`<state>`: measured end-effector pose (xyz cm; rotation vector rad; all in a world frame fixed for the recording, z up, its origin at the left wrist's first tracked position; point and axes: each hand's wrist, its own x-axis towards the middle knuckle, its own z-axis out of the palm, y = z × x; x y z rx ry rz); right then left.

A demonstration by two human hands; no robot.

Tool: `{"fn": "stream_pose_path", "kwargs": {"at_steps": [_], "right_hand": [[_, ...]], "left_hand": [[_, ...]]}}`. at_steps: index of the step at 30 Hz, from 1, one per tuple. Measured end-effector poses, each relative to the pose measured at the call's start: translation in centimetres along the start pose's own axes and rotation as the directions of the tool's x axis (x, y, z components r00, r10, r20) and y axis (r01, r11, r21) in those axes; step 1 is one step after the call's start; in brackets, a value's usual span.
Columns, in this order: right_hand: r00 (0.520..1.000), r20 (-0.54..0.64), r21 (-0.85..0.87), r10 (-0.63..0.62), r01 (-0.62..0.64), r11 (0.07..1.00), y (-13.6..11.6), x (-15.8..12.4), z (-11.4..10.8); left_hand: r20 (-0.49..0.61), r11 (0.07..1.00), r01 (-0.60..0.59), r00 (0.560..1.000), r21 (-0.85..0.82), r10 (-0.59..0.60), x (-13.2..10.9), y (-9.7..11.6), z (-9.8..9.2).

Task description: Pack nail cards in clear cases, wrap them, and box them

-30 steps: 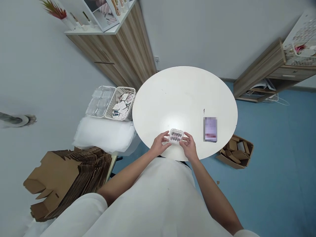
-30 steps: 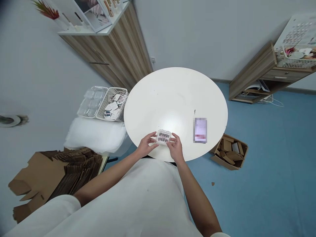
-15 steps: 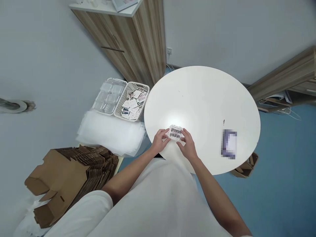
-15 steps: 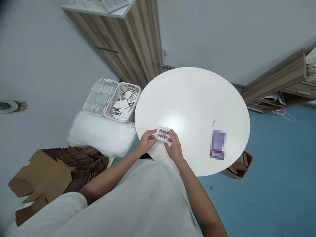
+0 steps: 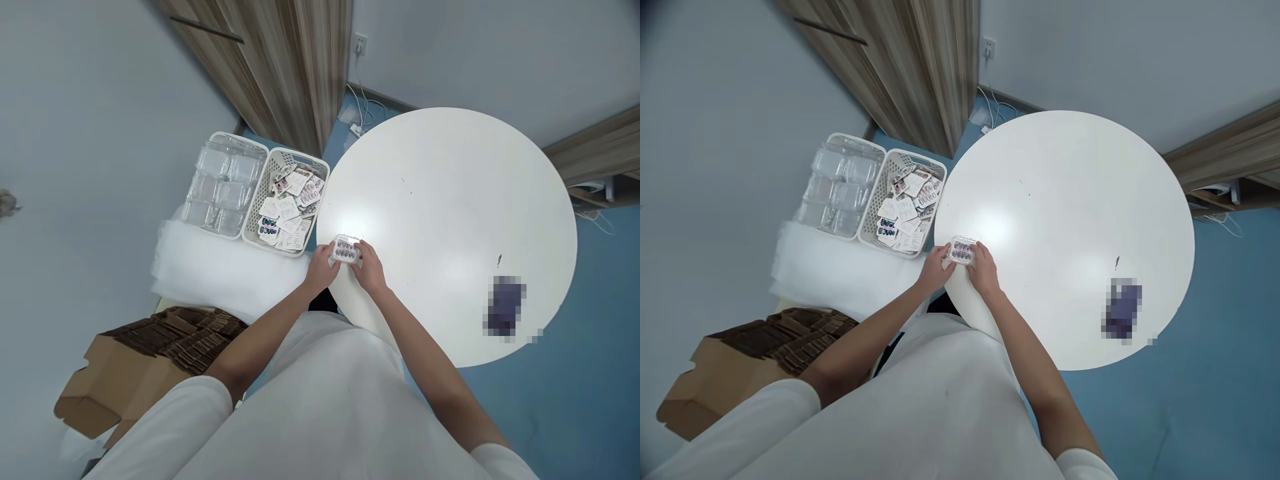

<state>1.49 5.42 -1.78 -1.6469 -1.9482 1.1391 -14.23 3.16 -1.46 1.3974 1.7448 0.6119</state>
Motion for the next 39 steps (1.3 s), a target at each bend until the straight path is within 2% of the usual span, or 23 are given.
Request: {"fn": "stream_pose_path", "kwargs": {"at_steps": [6,12,15,18,22,30,39], "right_hand": [[0.996,0.025,0.016,0.084,-0.084,0.996,-0.5,1.2,1.7],[0.994,-0.010,0.071,0.106,-0.105,0.992,-0.8,0.5,1.8],[0.981,-0.034,0.167,0.191,-0.182,0.969,-1.2,-0.3,1.8],[0.957,-0.003,0.283,0.291,-0.278,0.918,-1.7,-0.8,2.2],[0.942,0.017,0.361,0.335,-0.318,0.877,-2.1,-0.2,2.6],[0.941,-0.007,0.386,0.337,-0.308,0.869,-2.7,1.7,2.4],[0.945,-0.012,0.379,0.325,-0.297,0.877,-2.5,1.6,2.6]], "left_hand": [[0.030,0.996,0.067,0.997,-0.059,-0.065,0.6,-1.2,0.1],[0.086,0.976,0.150,0.987,-0.157,-0.138,-0.3,-1.4,-0.2],[0.105,0.944,0.208,0.977,-0.258,-0.187,-1.0,-1.3,-0.3],[0.122,0.901,0.254,0.967,-0.351,-0.225,-1.2,-1.2,-0.3],[0.104,0.891,0.238,0.971,-0.386,-0.215,-0.5,-1.1,-0.2],[0.080,0.915,0.188,0.982,-0.356,-0.171,1.2,-1.6,-0.1],[0.073,0.925,0.169,0.985,-0.340,-0.154,1.3,-1.5,0.0]]}}
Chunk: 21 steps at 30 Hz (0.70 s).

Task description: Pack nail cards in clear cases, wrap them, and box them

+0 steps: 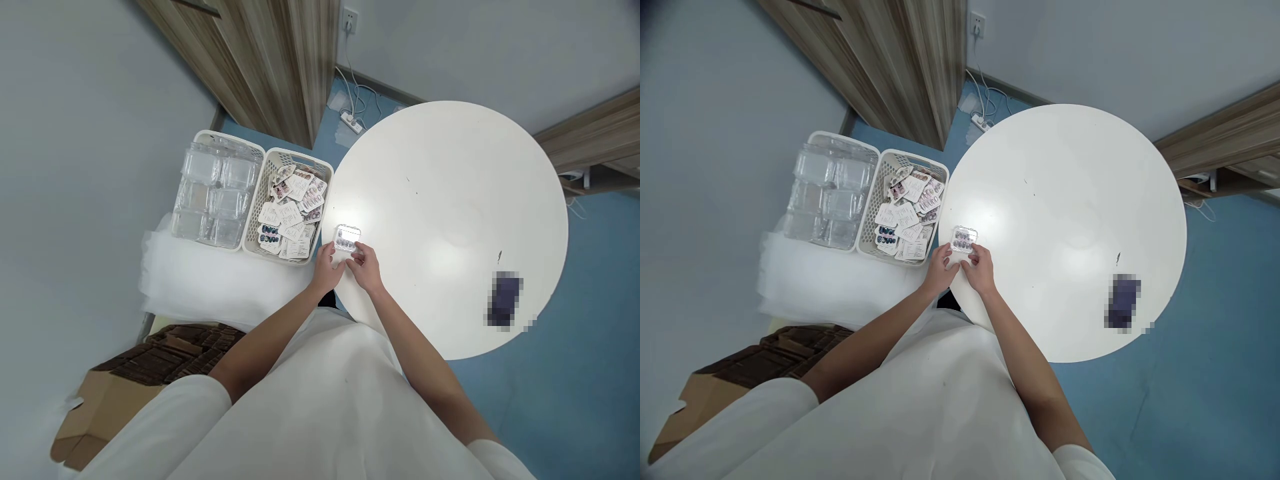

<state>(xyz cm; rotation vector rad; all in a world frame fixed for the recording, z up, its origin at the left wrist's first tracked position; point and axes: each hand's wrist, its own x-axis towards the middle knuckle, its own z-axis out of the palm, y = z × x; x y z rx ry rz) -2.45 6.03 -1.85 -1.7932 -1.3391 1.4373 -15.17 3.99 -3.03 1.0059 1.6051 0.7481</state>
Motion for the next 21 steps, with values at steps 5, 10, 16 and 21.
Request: {"fn": "stream_pose_path", "kwargs": {"at_steps": [5,10,16,21], "right_hand": [[1.000,0.005,0.002,-0.008,0.008,1.000,-0.1,0.0,-0.1],[1.000,0.019,-0.009,-0.020,0.020,1.000,0.1,-0.2,-0.3],[0.999,0.041,0.024,-0.009,0.008,1.000,0.9,-1.7,-1.1],[0.995,0.095,0.032,0.003,-0.006,0.999,2.2,-4.1,-2.4]], "left_hand": [[0.002,1.000,0.002,1.000,-0.005,-0.002,0.0,-0.1,0.1],[-0.009,1.000,-0.004,1.000,-0.013,0.004,-0.1,0.0,0.2],[-0.039,0.999,-0.025,0.999,-0.026,0.024,-0.8,0.0,0.3],[-0.085,0.999,-0.041,0.996,-0.029,0.038,-1.9,-0.4,0.9]]}}
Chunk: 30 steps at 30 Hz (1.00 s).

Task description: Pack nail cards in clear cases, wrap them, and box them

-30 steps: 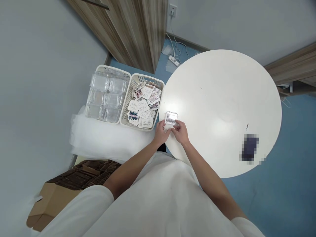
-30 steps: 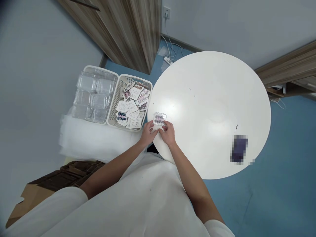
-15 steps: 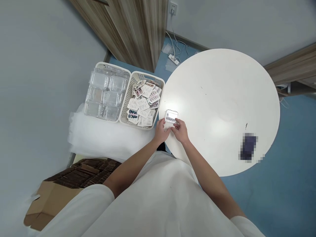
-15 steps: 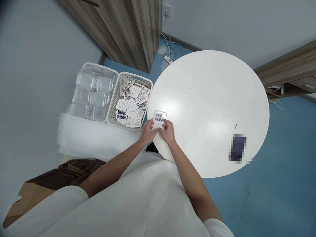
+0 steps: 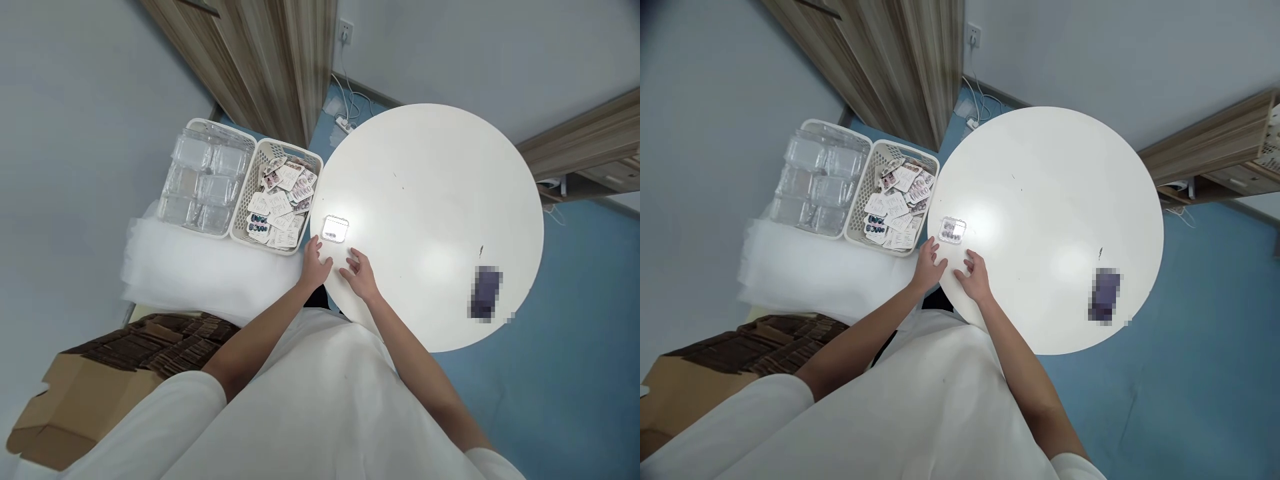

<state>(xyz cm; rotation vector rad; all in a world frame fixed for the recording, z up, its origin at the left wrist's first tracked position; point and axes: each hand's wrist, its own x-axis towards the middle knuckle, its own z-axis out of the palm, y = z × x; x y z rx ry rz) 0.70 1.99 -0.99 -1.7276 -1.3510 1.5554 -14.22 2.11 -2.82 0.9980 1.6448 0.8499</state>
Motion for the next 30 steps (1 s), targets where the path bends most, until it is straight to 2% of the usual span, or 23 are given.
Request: {"fn": "stream_pose_path", "kwargs": {"at_steps": [4,8,13,18,21,24,27,30], "right_hand": [[0.999,0.030,-0.018,-0.011,0.011,1.000,0.7,-2.5,-1.4],[0.998,0.059,-0.044,-0.033,0.035,0.998,1.3,-5.0,-3.4],[0.995,0.088,-0.069,-0.036,0.042,0.997,3.6,-7.4,-6.2],[0.982,0.177,-0.161,0.057,-0.028,0.987,6.7,-9.2,-8.0],[0.975,0.221,-0.166,0.027,0.010,0.986,7.0,-9.7,-7.9],[0.953,0.303,-0.172,-0.002,0.056,0.984,6.1,-9.7,-6.7],[0.928,0.371,-0.177,-0.036,0.108,0.978,4.8,-9.2,-4.5],[0.903,0.418,-0.186,-0.094,0.187,0.965,3.5,-8.2,-1.5]], "left_hand": [[-0.050,1.000,0.002,0.999,-0.012,-0.003,-1.4,-0.4,0.7],[-0.125,1.000,-0.001,0.992,-0.002,0.001,-4.0,-1.0,1.5],[-0.223,0.999,0.042,0.974,0.030,-0.035,-9.1,-2.7,2.8],[-0.209,0.993,0.111,0.973,0.049,-0.098,-14.7,-4.6,3.1],[-0.271,0.987,0.155,0.952,0.032,-0.140,-16.8,-5.5,1.8],[-0.349,0.986,0.165,0.923,-0.015,-0.160,-18.0,-6.1,-0.3],[-0.395,0.986,0.155,0.903,-0.066,-0.168,-18.9,-6.6,-2.9],[-0.406,0.984,0.130,0.899,-0.119,-0.168,-19.9,-6.9,-5.5]]}}
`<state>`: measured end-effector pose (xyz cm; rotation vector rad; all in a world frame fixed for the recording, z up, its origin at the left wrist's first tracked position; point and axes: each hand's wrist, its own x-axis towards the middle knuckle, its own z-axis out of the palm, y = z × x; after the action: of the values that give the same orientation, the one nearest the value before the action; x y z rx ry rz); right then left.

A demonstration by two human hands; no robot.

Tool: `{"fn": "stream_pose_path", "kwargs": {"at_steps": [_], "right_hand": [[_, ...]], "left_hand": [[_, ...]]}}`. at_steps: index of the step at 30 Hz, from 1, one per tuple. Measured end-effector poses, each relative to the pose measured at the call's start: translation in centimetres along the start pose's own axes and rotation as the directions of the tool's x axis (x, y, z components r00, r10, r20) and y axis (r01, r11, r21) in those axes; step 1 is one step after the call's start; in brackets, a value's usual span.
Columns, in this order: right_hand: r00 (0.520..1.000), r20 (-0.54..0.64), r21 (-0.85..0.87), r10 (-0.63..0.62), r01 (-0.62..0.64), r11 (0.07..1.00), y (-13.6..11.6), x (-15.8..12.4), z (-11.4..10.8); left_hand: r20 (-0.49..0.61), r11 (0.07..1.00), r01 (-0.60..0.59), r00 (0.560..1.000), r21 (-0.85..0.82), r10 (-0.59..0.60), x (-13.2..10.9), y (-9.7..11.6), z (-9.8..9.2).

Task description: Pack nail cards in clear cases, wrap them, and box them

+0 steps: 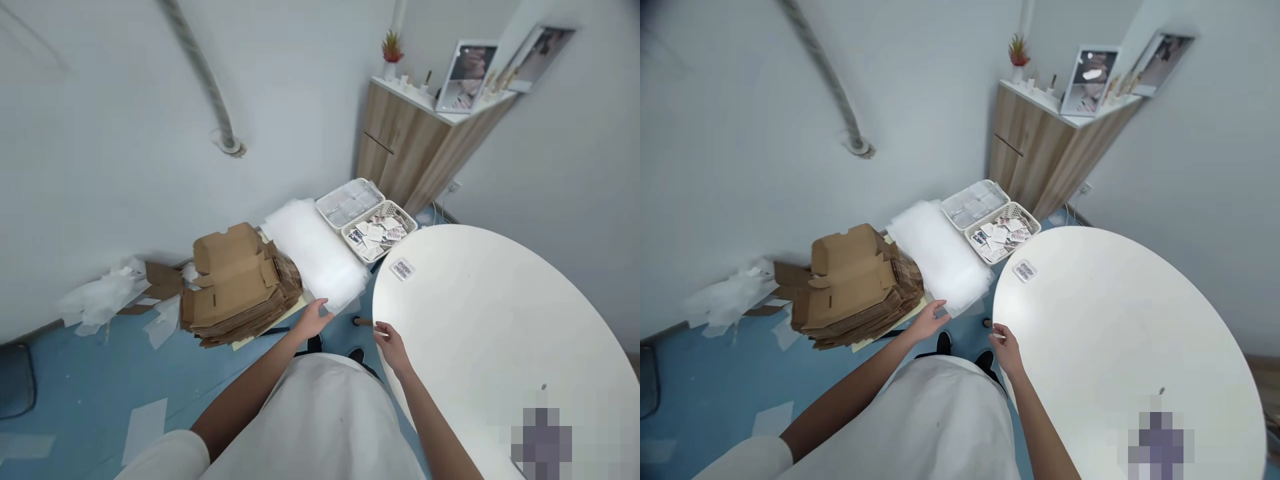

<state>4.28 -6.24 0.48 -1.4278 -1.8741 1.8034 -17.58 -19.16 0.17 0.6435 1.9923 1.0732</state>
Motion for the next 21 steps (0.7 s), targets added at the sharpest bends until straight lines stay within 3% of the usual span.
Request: {"fn": "stream_pose_path", "kwargs": {"at_steps": [5,10,16,21], "right_hand": [[0.985,0.103,-0.127,-0.138,0.151,0.980,-2.8,3.4,5.0],[0.939,0.308,-0.324,-0.152,0.254,0.911,-4.9,4.7,9.5],[0.918,0.311,-0.482,-0.245,0.375,0.791,-7.2,7.1,10.0],[0.921,0.295,-0.517,-0.253,0.377,0.769,-9.0,10.9,9.6]], "left_hand": [[-0.023,0.994,-0.092,0.995,0.051,0.093,-0.3,0.2,-3.9],[0.031,0.985,-0.115,0.993,0.125,0.112,0.3,1.4,-5.4],[0.050,0.986,-0.119,0.992,0.121,0.113,3.5,3.7,-4.9],[0.043,0.997,0.063,0.997,-0.033,-0.061,7.2,4.3,-3.8]]}}
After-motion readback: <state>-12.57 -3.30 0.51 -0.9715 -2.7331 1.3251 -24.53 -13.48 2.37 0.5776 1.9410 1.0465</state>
